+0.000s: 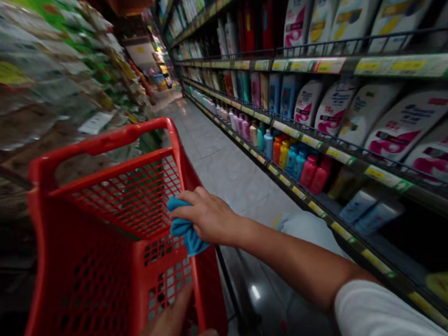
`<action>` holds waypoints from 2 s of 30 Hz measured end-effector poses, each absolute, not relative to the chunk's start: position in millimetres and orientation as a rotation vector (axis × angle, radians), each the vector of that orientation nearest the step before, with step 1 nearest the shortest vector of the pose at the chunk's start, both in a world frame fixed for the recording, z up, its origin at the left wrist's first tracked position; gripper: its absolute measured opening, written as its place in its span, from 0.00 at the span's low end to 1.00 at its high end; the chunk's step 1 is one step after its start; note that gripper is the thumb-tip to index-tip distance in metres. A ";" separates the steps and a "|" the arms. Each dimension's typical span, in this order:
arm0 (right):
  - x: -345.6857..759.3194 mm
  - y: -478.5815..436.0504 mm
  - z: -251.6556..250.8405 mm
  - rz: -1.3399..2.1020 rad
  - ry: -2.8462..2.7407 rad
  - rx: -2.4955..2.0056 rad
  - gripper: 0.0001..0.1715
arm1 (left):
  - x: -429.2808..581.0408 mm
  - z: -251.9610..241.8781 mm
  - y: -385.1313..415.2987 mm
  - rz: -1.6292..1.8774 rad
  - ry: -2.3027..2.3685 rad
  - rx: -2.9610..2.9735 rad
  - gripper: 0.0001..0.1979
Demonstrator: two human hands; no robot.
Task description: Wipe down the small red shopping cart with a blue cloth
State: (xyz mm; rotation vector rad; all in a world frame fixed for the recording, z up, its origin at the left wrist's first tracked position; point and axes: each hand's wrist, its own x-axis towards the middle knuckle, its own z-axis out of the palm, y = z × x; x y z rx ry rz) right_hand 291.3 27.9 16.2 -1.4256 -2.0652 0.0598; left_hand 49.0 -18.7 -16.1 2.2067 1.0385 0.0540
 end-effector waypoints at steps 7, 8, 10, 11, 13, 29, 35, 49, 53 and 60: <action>294.7 -1.1 -0.7 0.086 -2.131 -1.289 0.22 | 64.6 8.1 -18.0 -0.036 1.127 2.093 0.32; 300.8 9.0 -0.6 0.073 -2.076 -1.347 0.26 | 66.4 9.0 -18.7 -0.039 1.132 2.085 0.34; 314.5 31.6 2.0 0.047 -1.921 -1.452 0.34 | 69.1 9.2 -19.4 -0.040 1.139 2.066 0.37; 321.0 41.1 4.8 0.027 -1.825 -1.480 0.37 | 69.6 8.7 -19.4 -0.037 1.137 2.057 0.38; 330.7 50.8 12.1 -0.061 -1.600 -1.489 0.41 | 69.1 7.4 -19.2 -0.031 1.114 2.045 0.38; 312.7 11.4 -8.4 0.512 -1.891 -0.982 0.15 | 71.5 12.1 -22.9 -0.016 1.025 2.016 0.33; 295.8 32.4 -22.2 0.606 -1.527 -1.150 0.19 | 74.5 16.4 -23.2 -0.018 1.023 2.025 0.31; 279.7 14.6 -2.3 0.310 -1.444 -1.424 0.26 | 76.0 15.9 -24.0 -0.020 1.039 2.014 0.30; 277.3 -14.4 -4.2 0.317 -1.786 -1.424 0.31 | 75.8 17.2 -27.0 -0.019 1.057 2.006 0.29; 290.6 4.7 -8.3 0.356 -1.877 -1.359 0.28 | 74.6 23.8 -26.6 -0.053 1.017 2.034 0.26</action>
